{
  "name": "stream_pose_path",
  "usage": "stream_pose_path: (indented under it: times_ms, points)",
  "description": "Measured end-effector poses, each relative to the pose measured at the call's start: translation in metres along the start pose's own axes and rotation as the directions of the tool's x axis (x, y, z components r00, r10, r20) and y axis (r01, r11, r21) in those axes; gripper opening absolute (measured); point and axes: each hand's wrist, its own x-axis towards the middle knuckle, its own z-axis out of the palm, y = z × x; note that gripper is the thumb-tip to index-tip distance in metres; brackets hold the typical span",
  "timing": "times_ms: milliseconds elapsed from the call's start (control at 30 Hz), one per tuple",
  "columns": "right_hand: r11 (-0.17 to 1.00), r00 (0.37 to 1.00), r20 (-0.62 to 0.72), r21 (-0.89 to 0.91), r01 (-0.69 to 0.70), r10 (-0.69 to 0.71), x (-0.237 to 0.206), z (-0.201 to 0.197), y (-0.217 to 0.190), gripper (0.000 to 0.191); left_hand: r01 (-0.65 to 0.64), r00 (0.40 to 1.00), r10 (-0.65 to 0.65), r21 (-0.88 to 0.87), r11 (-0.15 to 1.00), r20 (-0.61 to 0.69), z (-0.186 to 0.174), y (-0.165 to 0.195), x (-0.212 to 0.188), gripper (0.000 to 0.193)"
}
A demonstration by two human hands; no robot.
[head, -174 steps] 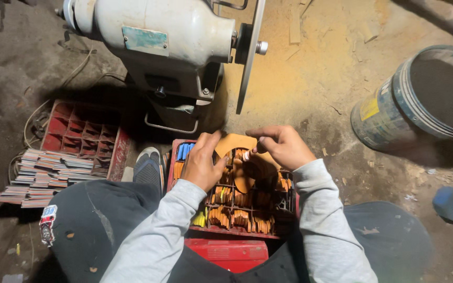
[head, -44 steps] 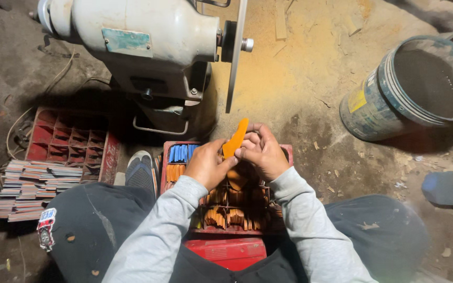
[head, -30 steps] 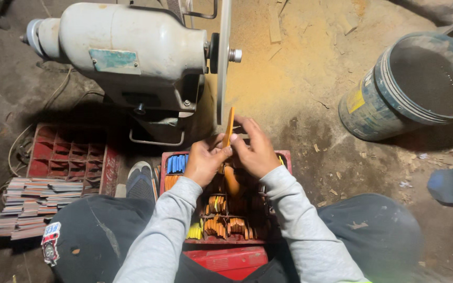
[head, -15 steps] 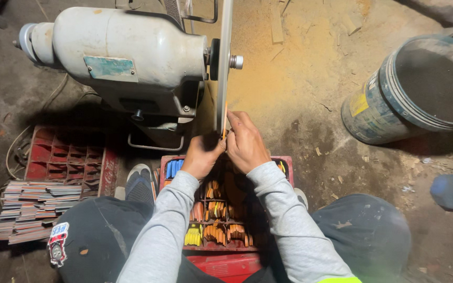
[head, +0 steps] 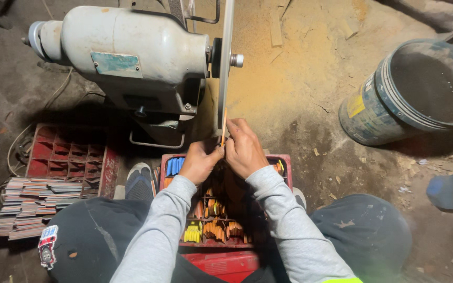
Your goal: The person sits on the floor with a tray of small leather pieces on their lap and sands the edges of each piece against a spinning disc sander. They rotate and reposition each piece to smooth its edges, then place the finished piece back into the tray and pick up the next one.
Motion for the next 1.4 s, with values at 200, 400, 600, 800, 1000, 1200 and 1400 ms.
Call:
stream_pose_path:
  times_ms: [200,400,600,800,1000,1200,1400]
  points:
    - [0.981,0.937,0.292,-0.029,-0.19,0.19,-0.009,-0.02,0.018,0.042,0.052,0.974,0.102,0.637,0.769,-0.203,0.015,0.01,-0.029,0.054]
    - [0.997,0.999,0.017,-0.065,-0.034,0.035,-0.003,-0.013,0.011,0.043,0.044,0.997,-0.05,-0.106,0.993,-0.054,0.014,0.001,-0.004,0.045]
    - [0.999,1.0,-0.02,-0.042,0.011,-0.012,0.015,-0.007,0.003,0.054,0.064,0.997,-0.068,-0.118,0.991,-0.034,0.0,-0.001,0.013,0.033]
    - [1.0,0.996,-0.085,-0.016,0.018,-0.019,0.022,0.003,0.009,0.053,0.121,0.993,-0.121,-0.173,0.978,0.01,0.001,0.006,0.022,0.03]
    - [1.0,0.996,-0.093,0.013,-0.005,0.006,0.011,0.005,0.005,0.053,0.145,0.989,-0.148,-0.119,0.982,-0.023,0.0,0.011,0.009,0.029]
    - [1.0,0.997,-0.077,-0.004,0.028,-0.028,-0.005,0.007,0.005,0.051,0.139,0.99,-0.132,-0.205,0.969,0.043,0.0,0.013,-0.008,0.027]
    - [0.993,0.973,0.201,-0.041,-0.111,0.117,-0.014,-0.015,0.02,0.033,0.073,0.985,0.047,0.646,0.76,-0.167,0.011,0.014,-0.039,0.049]
